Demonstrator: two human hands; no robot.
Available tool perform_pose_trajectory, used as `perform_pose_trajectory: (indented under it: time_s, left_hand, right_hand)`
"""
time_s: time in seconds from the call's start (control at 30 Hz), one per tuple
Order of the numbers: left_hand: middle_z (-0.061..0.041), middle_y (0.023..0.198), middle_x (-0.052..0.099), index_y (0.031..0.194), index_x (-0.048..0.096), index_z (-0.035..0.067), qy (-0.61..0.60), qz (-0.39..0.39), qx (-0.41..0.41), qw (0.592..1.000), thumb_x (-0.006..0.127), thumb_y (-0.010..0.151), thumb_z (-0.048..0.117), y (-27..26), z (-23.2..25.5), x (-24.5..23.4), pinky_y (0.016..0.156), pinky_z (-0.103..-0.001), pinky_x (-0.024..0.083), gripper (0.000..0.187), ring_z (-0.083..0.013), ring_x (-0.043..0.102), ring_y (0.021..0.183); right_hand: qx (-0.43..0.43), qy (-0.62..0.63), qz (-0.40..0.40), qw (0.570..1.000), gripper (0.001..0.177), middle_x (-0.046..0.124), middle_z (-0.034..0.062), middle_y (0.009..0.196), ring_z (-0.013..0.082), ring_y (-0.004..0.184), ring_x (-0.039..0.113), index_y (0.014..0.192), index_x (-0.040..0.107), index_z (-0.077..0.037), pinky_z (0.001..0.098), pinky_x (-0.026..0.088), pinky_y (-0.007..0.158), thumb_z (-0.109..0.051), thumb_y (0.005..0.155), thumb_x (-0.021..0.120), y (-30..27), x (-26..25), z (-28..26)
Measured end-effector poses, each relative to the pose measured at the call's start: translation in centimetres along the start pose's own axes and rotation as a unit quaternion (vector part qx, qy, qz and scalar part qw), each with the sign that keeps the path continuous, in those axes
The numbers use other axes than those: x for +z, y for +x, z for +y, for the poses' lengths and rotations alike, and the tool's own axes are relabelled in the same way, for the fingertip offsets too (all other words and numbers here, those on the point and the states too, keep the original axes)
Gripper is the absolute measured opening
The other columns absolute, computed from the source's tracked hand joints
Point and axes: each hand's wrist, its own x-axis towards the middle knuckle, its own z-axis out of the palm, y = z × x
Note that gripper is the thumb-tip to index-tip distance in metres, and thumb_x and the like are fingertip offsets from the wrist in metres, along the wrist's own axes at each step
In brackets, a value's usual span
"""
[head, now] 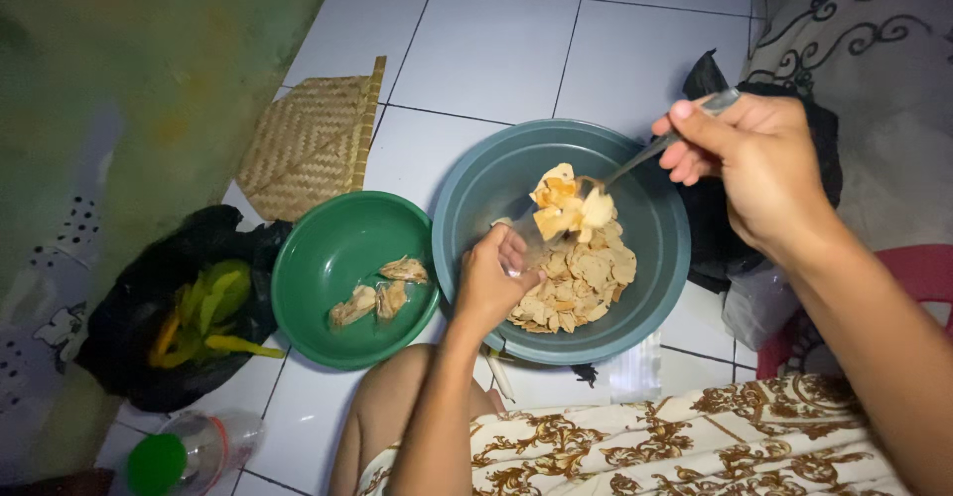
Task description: The person scoops dried food slices from a large blue bowl into small clear plastic bags using a spoon, then places the filled bags into a green bowl. The process is repeated multiple times throughout the clip.
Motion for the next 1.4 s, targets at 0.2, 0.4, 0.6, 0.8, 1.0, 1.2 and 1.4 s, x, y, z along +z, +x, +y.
perform_pose_trajectory:
  time_s: [0.2, 0.4, 0.6, 0.8, 1.0, 1.2, 1.4]
  left_hand:
    - [-0.01, 0.085, 0.067, 0.093, 0.058, 0.004, 0.036, 0.059, 0.123, 0.99, 0.092, 0.067, 0.01, 0.1, 0.3, 0.2, 0.075, -0.037, 0.052, 0.043, -0.024, 0.065, 0.087]
    - [-0.012, 0.077, 0.063, 0.094, 0.06, 0.006, 0.023, 0.044, -0.002, 0.999, 0.09, 0.066, 0.012, 0.4, 0.3, 0.1, 0.07, -0.037, 0.052, 0.042, -0.0261, 0.062, 0.073]
    - [-0.007, 0.082, 0.065, 0.094, 0.061, 0.007, -0.016, 0.048, -0.005, 0.999, 0.089, 0.066, 0.012, 0.5, 0.2, 0.0, 0.07, -0.035, 0.053, 0.04, -0.0205, 0.065, 0.076]
    - [-0.009, 0.083, 0.065, 0.095, 0.061, 0.005, -0.022, 0.056, 0.006, 0.998, 0.091, 0.065, 0.012, 0.7, -0.2, -0.1, 0.072, -0.034, 0.053, 0.043, -0.0201, 0.063, 0.078]
    - [-0.006, 0.085, 0.065, 0.093, 0.061, 0.005, -0.038, 0.142, 0.036, 0.988, 0.089, 0.068, 0.01, 1.4, -2.2, -1.4, 0.077, -0.033, 0.053, 0.038, -0.0188, 0.062, 0.08]
    - [-0.006, 0.09, 0.063, 0.097, 0.057, 0.005, -0.097, 0.224, 0.028, 0.969, 0.09, 0.069, 0.01, 2.2, -4.3, -2.7, 0.083, -0.032, 0.051, 0.043, -0.0176, 0.06, 0.088]
    - [-0.006, 0.094, 0.063, 0.099, 0.056, 0.003, -0.167, 0.224, 0.059, 0.958, 0.088, 0.072, 0.005, 2.7, -4.8, -2.6, 0.086, -0.031, 0.05, 0.041, -0.0169, 0.062, 0.091]
  right_hand:
    - [-0.042, -0.053, -0.043, 0.997, 0.02, 0.07, 0.0062, 0.082, 0.0079, 0.068, 0.064, 0.101, 0.074, 0.003, 0.0213, 0.053, 0.063, -0.014, 0.106, 0.064, -0.4, 1.7, -1.8]
    - [-0.103, -0.087, -0.057, 0.989, 0.018, 0.07, 0.0032, 0.084, 0.0071, 0.073, 0.065, 0.1, 0.074, 0.002, 0.0215, 0.055, 0.066, -0.013, 0.105, 0.066, -1.5, 3.2, -2.9]
    - [-0.112, -0.089, -0.063, 0.988, 0.02, 0.071, 0.0038, 0.085, 0.0074, 0.074, 0.065, 0.099, 0.074, 0.004, 0.0223, 0.054, 0.066, -0.013, 0.105, 0.066, -1.9, 4.5, -3.7]
    - [-0.158, -0.061, -0.044, 0.985, 0.021, 0.071, 0.0034, 0.088, 0.0076, 0.077, 0.066, 0.106, 0.073, 0.005, 0.0224, 0.055, 0.07, -0.015, 0.107, 0.066, -1.4, 3.9, -1.7]
    - [-0.091, -0.127, 0.027, 0.987, 0.022, 0.072, 0.006, 0.083, 0.008, 0.07, 0.067, 0.106, 0.073, 0.005, 0.0215, 0.055, 0.066, -0.016, 0.106, 0.066, 3.2, 3.8, 7.0]
    - [0.034, -0.109, 0.092, 0.989, 0.021, 0.072, 0.0075, 0.082, 0.0096, 0.067, 0.067, 0.104, 0.073, 0.005, 0.0242, 0.057, 0.064, -0.014, 0.102, 0.067, 4.3, 5.0, 16.7]
    - [0.209, 0.092, 0.16, 0.96, 0.015, 0.072, 0.0119, 0.079, 0.0163, 0.058, 0.066, 0.101, 0.068, 0.0, 0.0286, 0.059, 0.059, -0.012, 0.102, 0.061, 3.5, 8.3, 21.3]
